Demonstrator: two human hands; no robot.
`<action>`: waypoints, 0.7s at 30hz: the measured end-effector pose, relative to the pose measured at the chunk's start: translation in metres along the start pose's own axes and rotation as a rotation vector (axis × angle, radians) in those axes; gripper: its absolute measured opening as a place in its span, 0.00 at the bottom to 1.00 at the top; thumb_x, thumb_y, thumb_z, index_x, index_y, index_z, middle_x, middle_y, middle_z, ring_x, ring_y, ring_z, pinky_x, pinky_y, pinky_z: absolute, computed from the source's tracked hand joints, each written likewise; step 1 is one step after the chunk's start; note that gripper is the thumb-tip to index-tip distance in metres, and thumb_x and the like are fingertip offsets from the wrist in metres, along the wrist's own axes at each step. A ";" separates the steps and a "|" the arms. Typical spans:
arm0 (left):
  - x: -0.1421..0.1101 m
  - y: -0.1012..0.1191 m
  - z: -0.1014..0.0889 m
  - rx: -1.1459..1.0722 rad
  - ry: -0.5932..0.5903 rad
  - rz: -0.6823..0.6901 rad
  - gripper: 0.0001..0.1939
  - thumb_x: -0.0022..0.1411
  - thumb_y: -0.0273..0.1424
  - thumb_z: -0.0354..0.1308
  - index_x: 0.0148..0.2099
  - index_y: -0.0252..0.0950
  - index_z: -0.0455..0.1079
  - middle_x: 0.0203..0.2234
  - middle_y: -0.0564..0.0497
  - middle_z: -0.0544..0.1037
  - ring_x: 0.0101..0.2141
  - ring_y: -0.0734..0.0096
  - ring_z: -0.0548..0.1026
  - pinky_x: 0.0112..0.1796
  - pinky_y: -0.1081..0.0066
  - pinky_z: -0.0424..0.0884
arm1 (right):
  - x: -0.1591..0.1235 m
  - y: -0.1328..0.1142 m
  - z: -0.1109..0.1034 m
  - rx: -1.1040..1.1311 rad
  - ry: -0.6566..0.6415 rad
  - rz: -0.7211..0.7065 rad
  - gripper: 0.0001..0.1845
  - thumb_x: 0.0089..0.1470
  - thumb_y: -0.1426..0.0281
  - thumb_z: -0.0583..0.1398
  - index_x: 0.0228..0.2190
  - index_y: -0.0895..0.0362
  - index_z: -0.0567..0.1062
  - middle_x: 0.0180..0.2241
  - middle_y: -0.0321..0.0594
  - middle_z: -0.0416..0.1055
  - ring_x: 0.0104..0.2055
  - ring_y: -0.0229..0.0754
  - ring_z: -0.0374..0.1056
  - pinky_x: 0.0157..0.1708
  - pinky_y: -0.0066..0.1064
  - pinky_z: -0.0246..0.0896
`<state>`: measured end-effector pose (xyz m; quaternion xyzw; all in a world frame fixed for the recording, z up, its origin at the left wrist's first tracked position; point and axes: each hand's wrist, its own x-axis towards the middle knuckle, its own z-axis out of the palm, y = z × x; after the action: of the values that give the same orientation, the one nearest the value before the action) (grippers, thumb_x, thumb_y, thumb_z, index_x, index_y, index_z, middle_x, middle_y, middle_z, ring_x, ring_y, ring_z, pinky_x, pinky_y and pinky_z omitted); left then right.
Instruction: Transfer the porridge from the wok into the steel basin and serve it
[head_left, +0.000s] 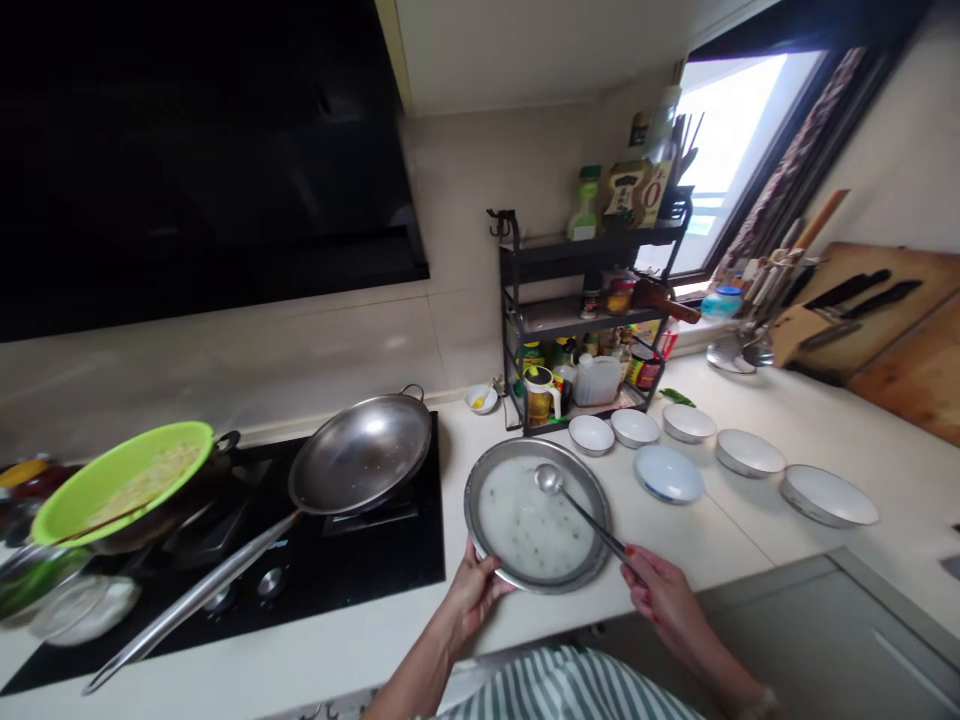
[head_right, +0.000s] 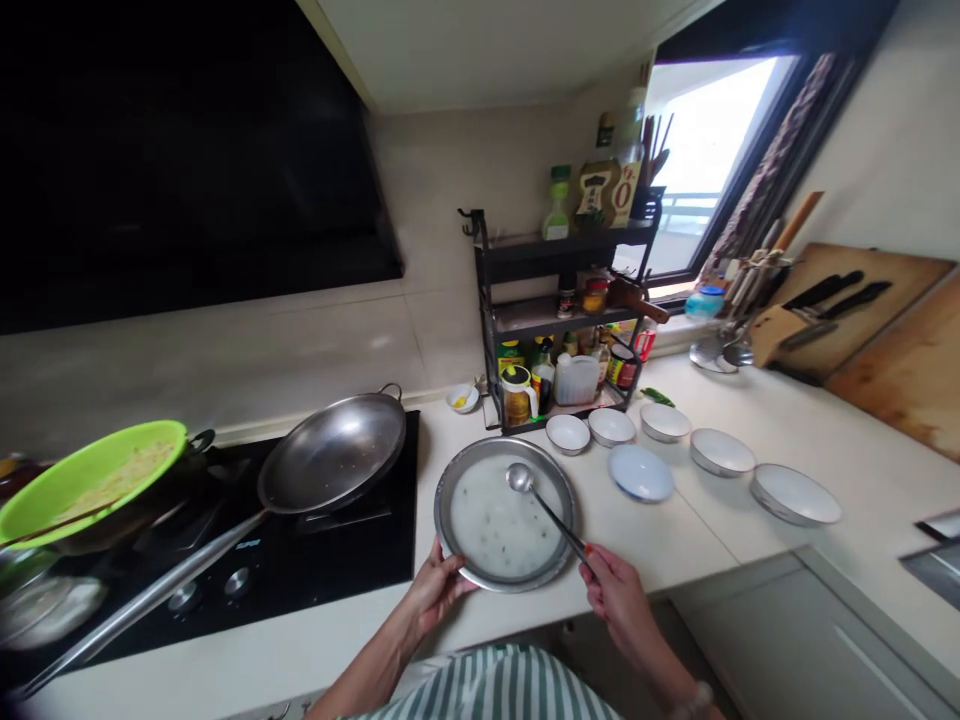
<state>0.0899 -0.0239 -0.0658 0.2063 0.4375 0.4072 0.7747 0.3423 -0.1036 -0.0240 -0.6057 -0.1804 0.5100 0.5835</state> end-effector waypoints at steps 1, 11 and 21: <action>0.001 -0.003 0.003 -0.005 0.002 -0.004 0.44 0.49 0.15 0.58 0.64 0.48 0.51 0.35 0.52 0.71 0.28 0.71 0.75 0.28 0.69 0.78 | -0.001 0.001 -0.002 0.007 0.000 -0.003 0.20 0.34 0.58 0.68 0.24 0.59 0.72 0.16 0.30 0.62 0.15 0.25 0.46 0.15 0.19 0.33; 0.012 -0.032 0.044 -0.152 0.066 -0.020 0.42 0.51 0.15 0.58 0.64 0.45 0.49 0.41 0.47 0.74 0.31 0.66 0.78 0.35 0.59 0.79 | 0.026 -0.009 -0.036 0.015 -0.130 0.079 0.18 0.35 0.58 0.67 0.23 0.58 0.71 0.18 0.32 0.62 0.15 0.24 0.43 0.15 0.20 0.32; 0.010 -0.058 0.065 -0.370 0.337 0.022 0.19 0.63 0.16 0.52 0.54 0.38 0.64 0.31 0.53 0.77 0.30 0.74 0.79 0.38 0.71 0.79 | 0.058 -0.020 -0.080 -0.116 -0.305 0.094 0.19 0.41 0.53 0.62 0.25 0.57 0.70 0.18 0.31 0.60 0.15 0.27 0.42 0.15 0.23 0.32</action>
<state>0.1739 -0.0470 -0.0753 -0.0054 0.4762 0.5174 0.7110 0.4398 -0.0930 -0.0458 -0.5615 -0.2676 0.6115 0.4890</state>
